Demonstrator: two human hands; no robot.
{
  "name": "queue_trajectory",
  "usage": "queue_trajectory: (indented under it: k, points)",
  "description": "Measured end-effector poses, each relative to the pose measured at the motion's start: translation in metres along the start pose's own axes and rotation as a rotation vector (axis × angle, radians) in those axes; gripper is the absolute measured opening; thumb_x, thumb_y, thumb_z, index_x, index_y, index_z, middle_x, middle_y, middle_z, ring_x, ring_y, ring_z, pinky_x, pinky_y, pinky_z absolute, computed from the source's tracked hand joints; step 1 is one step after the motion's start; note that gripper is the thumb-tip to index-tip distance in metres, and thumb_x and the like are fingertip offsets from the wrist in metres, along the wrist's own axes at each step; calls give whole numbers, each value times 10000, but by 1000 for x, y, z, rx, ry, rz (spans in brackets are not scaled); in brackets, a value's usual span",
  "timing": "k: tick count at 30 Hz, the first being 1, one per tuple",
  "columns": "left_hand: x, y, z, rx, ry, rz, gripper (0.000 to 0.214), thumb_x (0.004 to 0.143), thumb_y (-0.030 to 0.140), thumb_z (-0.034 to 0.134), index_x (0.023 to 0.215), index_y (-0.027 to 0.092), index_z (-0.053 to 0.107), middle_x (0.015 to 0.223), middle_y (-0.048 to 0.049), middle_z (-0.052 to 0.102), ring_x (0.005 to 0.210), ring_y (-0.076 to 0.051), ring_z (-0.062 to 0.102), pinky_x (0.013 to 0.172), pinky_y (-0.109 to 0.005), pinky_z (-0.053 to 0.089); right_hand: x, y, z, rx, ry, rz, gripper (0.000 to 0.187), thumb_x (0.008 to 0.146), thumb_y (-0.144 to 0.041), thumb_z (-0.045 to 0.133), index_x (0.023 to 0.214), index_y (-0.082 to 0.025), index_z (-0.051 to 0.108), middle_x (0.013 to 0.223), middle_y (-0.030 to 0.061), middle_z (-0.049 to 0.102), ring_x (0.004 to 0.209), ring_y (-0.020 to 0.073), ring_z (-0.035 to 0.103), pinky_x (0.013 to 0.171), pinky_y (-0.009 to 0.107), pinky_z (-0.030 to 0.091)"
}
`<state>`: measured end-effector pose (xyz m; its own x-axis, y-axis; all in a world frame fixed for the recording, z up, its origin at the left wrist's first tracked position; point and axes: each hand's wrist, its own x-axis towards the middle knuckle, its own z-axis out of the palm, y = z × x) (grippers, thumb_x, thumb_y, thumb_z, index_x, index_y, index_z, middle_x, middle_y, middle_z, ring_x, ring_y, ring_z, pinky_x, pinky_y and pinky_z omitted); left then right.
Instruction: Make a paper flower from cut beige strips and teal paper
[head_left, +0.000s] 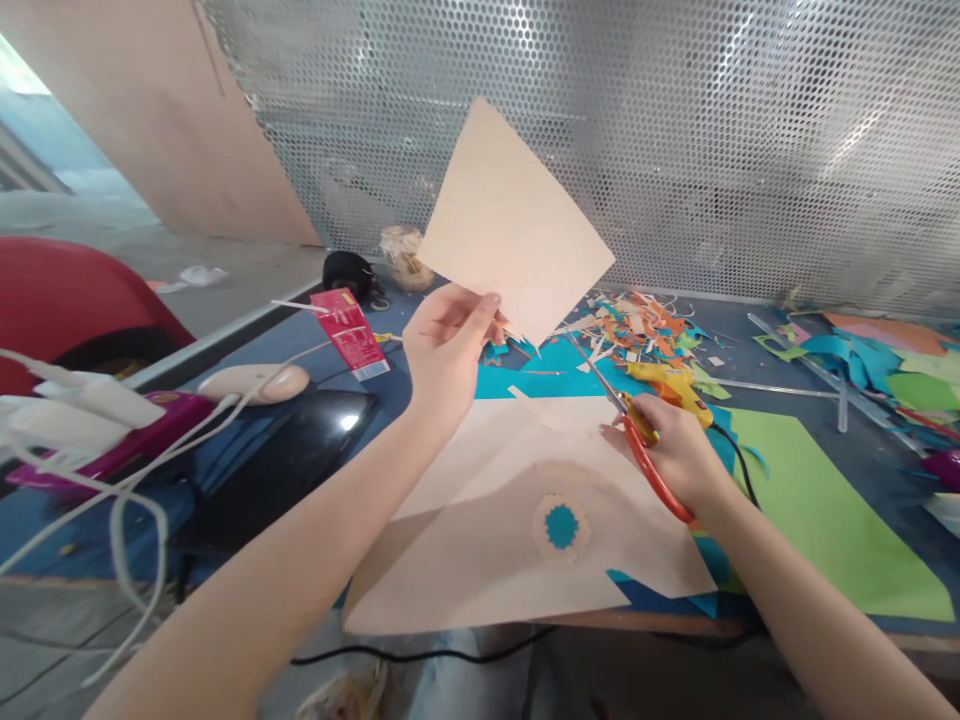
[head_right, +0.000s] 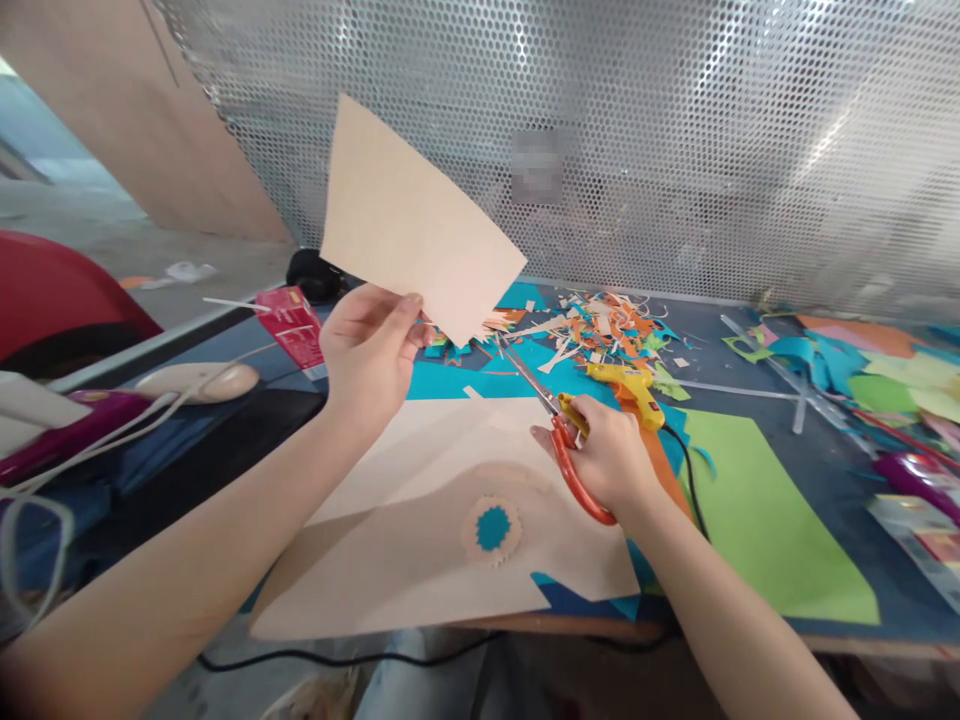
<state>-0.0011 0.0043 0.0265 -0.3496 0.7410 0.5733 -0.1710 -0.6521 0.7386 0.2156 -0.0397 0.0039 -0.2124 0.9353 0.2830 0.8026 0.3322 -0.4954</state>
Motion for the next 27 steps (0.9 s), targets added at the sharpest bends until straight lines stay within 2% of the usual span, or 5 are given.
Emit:
queue_trajectory:
  k: [7,16,27]
  points:
    - [-13,-3,7,1,-102,-110,147,632,246,711,675,182,586,626,24,617,485,-73,538,480,-223,440,-2,-4,-2,125,-98,11,274,715,-466,568,714,-193,544,674,18,605,605,155,540,535,245,374]
    - [-17,-7,8,-2,-107,-130,119,639,218,697,692,183,597,634,24,623,499,-71,539,477,-218,444,-2,-2,-1,105,-85,-61,293,712,-475,570,643,-191,546,596,8,568,559,135,508,511,235,358]
    - [-15,-8,6,-3,-113,-106,112,642,222,703,681,187,604,630,24,624,487,-68,531,477,-218,435,-2,-2,-1,109,-118,-33,293,722,-465,561,629,-191,512,587,0,531,555,129,477,518,238,353]
